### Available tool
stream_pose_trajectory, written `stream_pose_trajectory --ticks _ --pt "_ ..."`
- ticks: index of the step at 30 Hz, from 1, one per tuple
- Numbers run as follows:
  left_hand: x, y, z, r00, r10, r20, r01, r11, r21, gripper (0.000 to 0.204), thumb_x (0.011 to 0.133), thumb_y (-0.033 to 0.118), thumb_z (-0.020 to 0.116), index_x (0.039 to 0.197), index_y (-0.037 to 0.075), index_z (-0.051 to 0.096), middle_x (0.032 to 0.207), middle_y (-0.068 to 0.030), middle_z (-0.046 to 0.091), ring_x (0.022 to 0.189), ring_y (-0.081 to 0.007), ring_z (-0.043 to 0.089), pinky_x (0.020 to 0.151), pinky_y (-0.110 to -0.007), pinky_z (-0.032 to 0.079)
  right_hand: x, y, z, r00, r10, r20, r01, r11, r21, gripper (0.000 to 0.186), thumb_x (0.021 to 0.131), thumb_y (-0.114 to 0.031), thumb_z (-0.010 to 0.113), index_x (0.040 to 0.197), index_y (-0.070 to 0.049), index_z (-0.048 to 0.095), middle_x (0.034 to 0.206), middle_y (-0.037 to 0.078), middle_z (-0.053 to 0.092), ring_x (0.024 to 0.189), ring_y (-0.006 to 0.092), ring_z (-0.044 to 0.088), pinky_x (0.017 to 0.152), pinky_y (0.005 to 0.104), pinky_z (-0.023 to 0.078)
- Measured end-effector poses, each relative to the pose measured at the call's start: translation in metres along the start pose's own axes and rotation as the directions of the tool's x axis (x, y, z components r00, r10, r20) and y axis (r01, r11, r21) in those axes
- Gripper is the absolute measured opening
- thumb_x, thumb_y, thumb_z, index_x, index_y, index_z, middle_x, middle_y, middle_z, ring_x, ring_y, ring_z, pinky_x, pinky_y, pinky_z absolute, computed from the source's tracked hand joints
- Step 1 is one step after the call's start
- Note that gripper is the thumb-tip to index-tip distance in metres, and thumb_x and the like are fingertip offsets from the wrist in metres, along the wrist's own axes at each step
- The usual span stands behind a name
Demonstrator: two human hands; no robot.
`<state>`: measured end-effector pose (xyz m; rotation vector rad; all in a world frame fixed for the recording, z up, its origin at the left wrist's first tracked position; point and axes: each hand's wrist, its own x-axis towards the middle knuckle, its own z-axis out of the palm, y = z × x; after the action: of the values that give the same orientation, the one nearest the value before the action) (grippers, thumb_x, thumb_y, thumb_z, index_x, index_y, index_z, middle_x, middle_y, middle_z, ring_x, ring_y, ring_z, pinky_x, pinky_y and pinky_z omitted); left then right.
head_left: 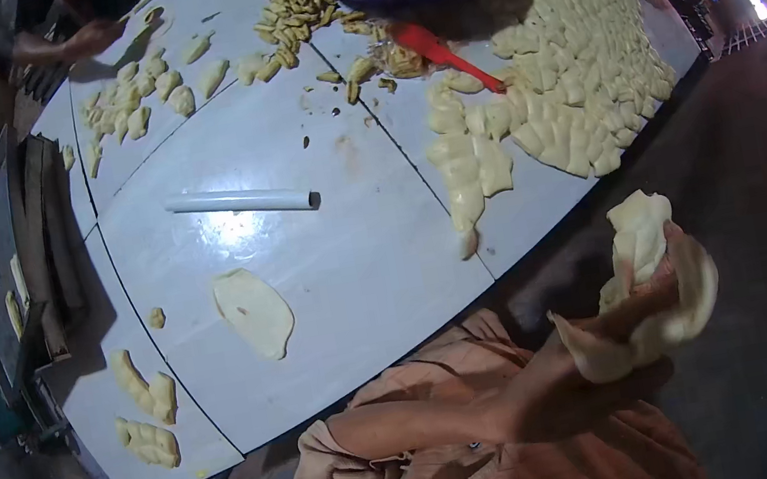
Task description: The person flattens dough pieces with a roller, spreads chocolate filling onto the dough with a spatula, and adds banana pieces. The person then rolls the dough around the filling by hand and places the assembled rolls onto a baking tray.
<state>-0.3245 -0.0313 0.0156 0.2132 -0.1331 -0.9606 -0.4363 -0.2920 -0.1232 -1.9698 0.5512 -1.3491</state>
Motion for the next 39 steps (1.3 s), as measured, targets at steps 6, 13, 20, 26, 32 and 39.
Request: stream_pose_trajectory --ticks 6,13,20,26,32,39 --pt "-0.005 0.046 -0.036 0.974 0.188 -0.126 -0.154 0.958 0.242 0.065 0.103 0.009 0.064 0.158 0.001 0.031 0.14 -0.0149 0.057 0.127 -0.0233 0.059 0.103 -0.038 0.051 -0.007 0.057 0.002 0.808 0.562 0.177 -0.589 0.764 0.263 0.061 0.094 -0.033 0.06 0.141 0.004 0.049 0.133 0.021 0.06 0.12 0.0329 0.062 0.105 0.0454 0.05" --pt "-0.03 0.13 -0.089 0.716 0.56 -0.417 -0.381 0.814 0.438 0.065 0.106 0.019 0.056 0.162 0.011 0.024 0.153 -0.0179 0.044 0.141 -0.0365 0.047 0.11 -0.06 0.046 0.01 -0.015 0.147 0.684 -0.104 0.722 -0.242 0.902 0.359 0.066 0.084 -0.028 0.078 0.139 -0.005 0.05 0.133 0.015 0.059 0.121 0.0341 0.063 0.105 0.0502 0.052" --pt "-0.093 0.259 -0.146 0.368 0.846 -0.385 -0.621 0.532 0.575 0.059 0.105 0.02 0.06 0.158 0.011 0.035 0.145 -0.0116 0.053 0.132 -0.0287 0.057 0.101 -0.054 0.054 -0.001 -0.215 0.382 0.038 -0.033 0.999 -0.969 0.242 0.045 0.037 0.086 -0.02 0.071 0.118 -0.003 0.064 0.106 0.006 0.068 0.091 0.016 0.07 0.077 0.0287 0.061" --pt "-0.126 0.375 -0.188 0.268 0.908 -0.323 -0.729 0.41 0.548 0.048 0.1 0.023 0.069 0.143 0.01 0.052 0.135 -0.0095 0.062 0.125 -0.0277 0.064 0.096 -0.052 0.058 -0.034 -0.295 0.505 -0.064 -0.226 0.972 -0.97 0.242 -0.008 0.045 0.089 -0.027 0.072 0.125 -0.003 0.062 0.117 0.008 0.067 0.104 0.0177 0.068 0.092 0.0318 0.058" --pt "-0.148 0.413 -0.342 0.185 0.8 -0.571 -0.698 0.515 0.497 0.044 0.1 0.026 0.07 0.138 0.01 0.054 0.124 -0.0138 0.066 0.11 -0.0277 0.069 0.091 -0.047 0.058 -0.124 -0.209 0.606 -0.102 -0.168 0.98 -0.959 0.277 -0.052 0.055 0.094 -0.035 0.07 0.136 -0.002 0.059 0.132 0.01 0.064 0.121 0.0243 0.063 0.107 0.0395 0.049" --pt "-0.166 0.414 -0.323 0.163 0.787 -0.595 -0.511 0.583 0.631 0.055 0.102 0.031 0.066 0.144 0.001 0.049 0.136 -0.0171 0.062 0.128 -0.0295 0.06 0.106 -0.051 0.051 -0.105 -0.219 0.575 -0.021 -0.034 0.999 -0.618 0.786 0.014 0.049 0.097 -0.032 0.068 0.134 0.001 0.063 0.113 0.011 0.072 0.104 0.0184 0.071 0.082 0.0336 0.059"
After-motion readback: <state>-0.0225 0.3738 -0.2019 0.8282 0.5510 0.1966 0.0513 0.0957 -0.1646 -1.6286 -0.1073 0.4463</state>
